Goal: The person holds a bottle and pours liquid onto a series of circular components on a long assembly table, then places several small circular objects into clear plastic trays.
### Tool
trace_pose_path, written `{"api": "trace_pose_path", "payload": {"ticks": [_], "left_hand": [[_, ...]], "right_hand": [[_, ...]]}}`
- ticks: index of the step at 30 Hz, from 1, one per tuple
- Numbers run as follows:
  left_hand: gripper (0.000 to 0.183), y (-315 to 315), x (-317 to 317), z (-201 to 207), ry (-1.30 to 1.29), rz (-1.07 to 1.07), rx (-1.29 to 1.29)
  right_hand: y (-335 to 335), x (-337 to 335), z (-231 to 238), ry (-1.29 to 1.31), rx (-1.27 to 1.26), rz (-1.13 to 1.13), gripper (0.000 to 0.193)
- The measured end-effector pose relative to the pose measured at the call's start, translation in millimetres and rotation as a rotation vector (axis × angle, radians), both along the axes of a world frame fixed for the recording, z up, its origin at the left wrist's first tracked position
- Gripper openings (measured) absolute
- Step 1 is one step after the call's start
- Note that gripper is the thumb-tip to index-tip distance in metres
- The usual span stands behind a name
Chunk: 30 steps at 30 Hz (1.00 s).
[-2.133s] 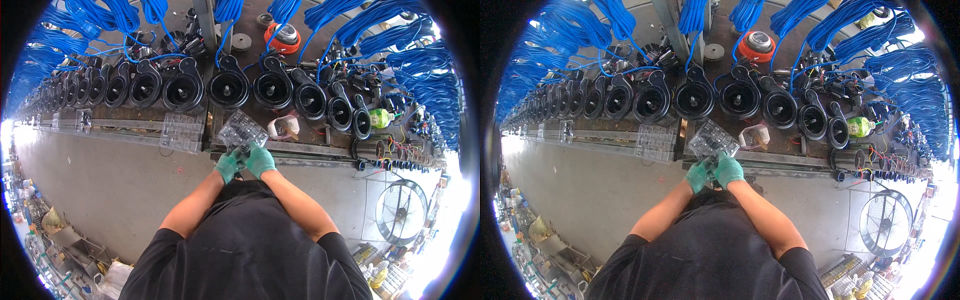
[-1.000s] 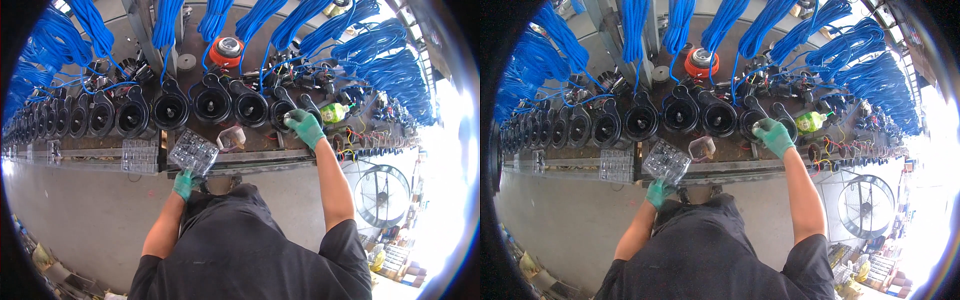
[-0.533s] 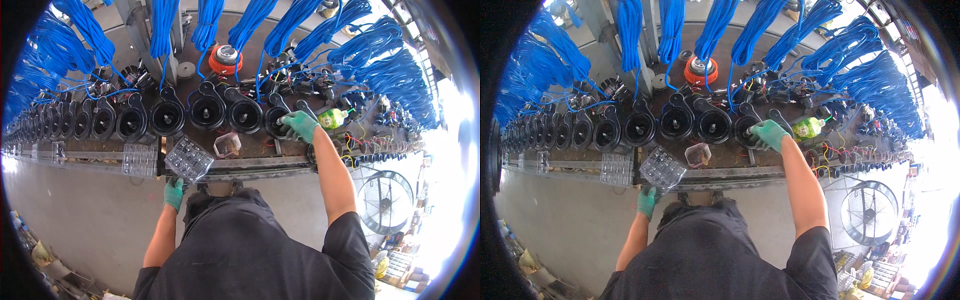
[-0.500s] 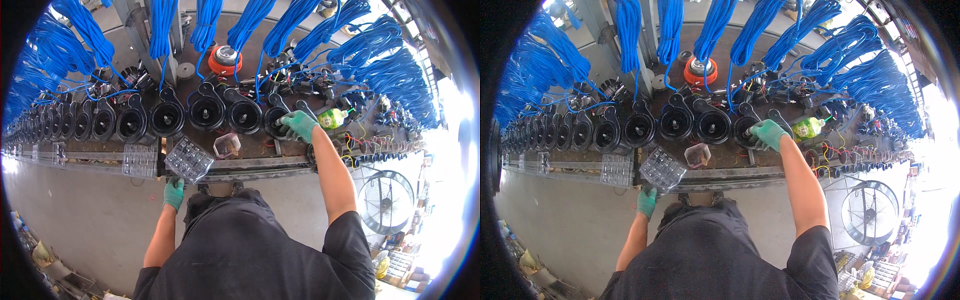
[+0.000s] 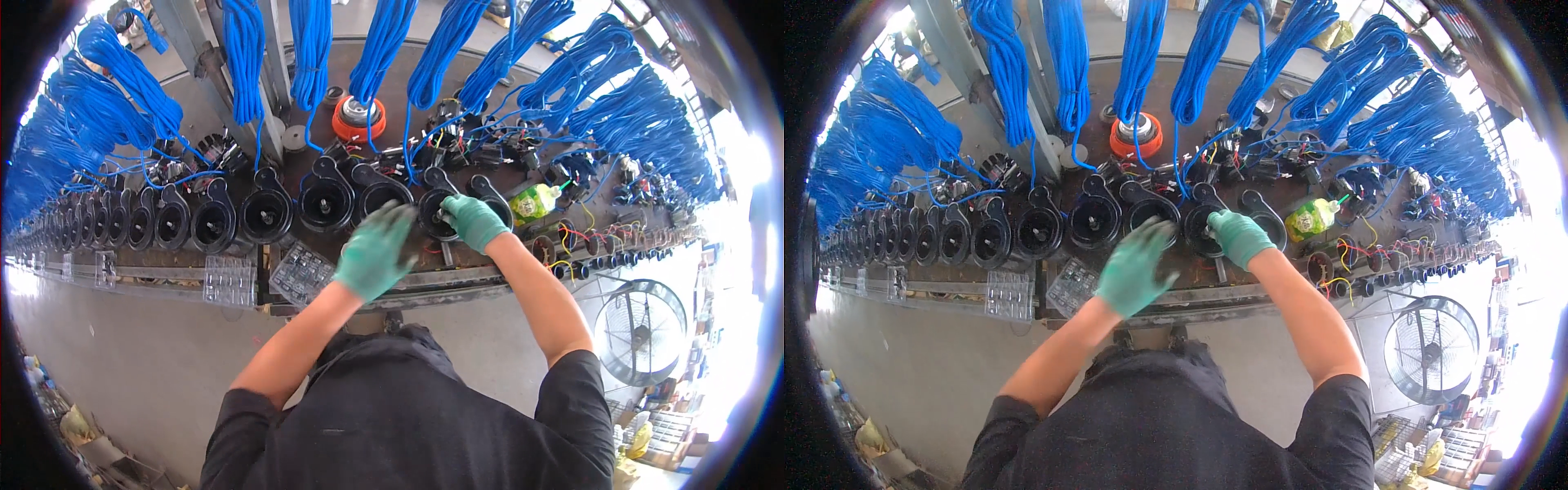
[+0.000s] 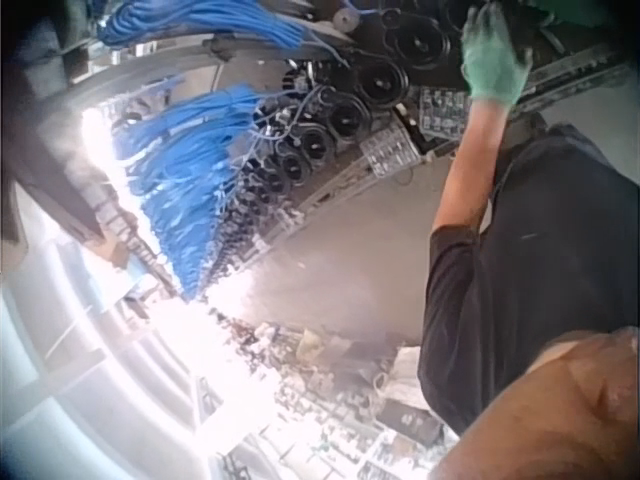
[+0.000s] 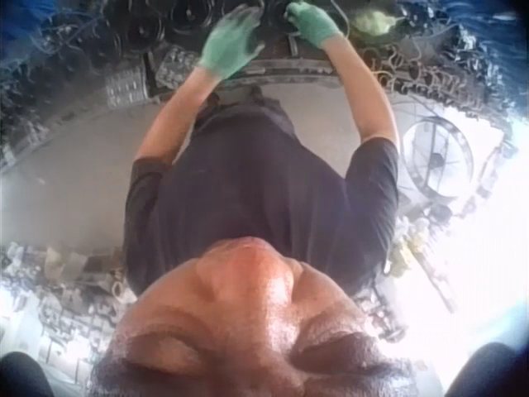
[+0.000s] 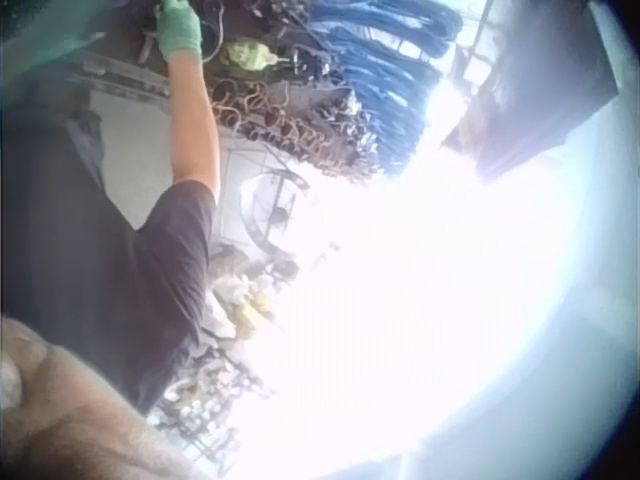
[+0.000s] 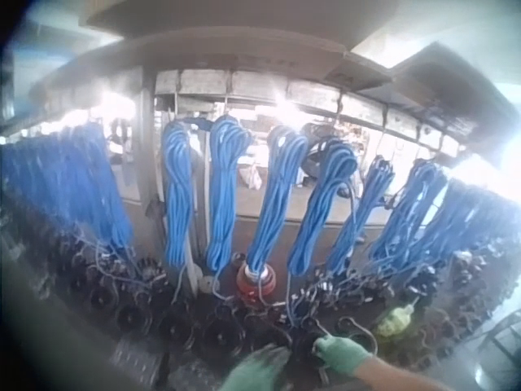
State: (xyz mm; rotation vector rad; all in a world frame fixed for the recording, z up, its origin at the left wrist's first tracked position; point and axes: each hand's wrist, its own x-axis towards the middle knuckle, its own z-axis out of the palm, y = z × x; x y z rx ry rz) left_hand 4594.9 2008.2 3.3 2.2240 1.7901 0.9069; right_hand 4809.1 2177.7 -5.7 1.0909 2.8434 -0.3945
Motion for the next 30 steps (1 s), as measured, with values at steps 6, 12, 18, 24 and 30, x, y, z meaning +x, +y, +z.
{"api": "trace_pose_path", "payload": {"ticks": [6,12,18,24,30], "left_hand": [[0.099,110,73,-51,-0.083,-0.055,-0.045],[0.083,118,79,-64,-0.113,0.056,-0.112],[0.074,113,79,-60,-0.167,0.061,-0.140],[0.072,115,82,-62,-0.179,0.032,-0.145],[0.076,117,76,-54,-0.115,-0.017,-0.179]], "right_hand": [[12,5,-14,-0.221,0.298,0.246,0.012],[15,-7,-18,-0.226,0.110,0.102,0.012],[12,-14,-19,-0.255,0.117,0.114,0.016],[17,-12,-28,-0.311,0.114,0.072,0.017],[7,4,-27,0.072,0.087,-0.106,0.016]]}}
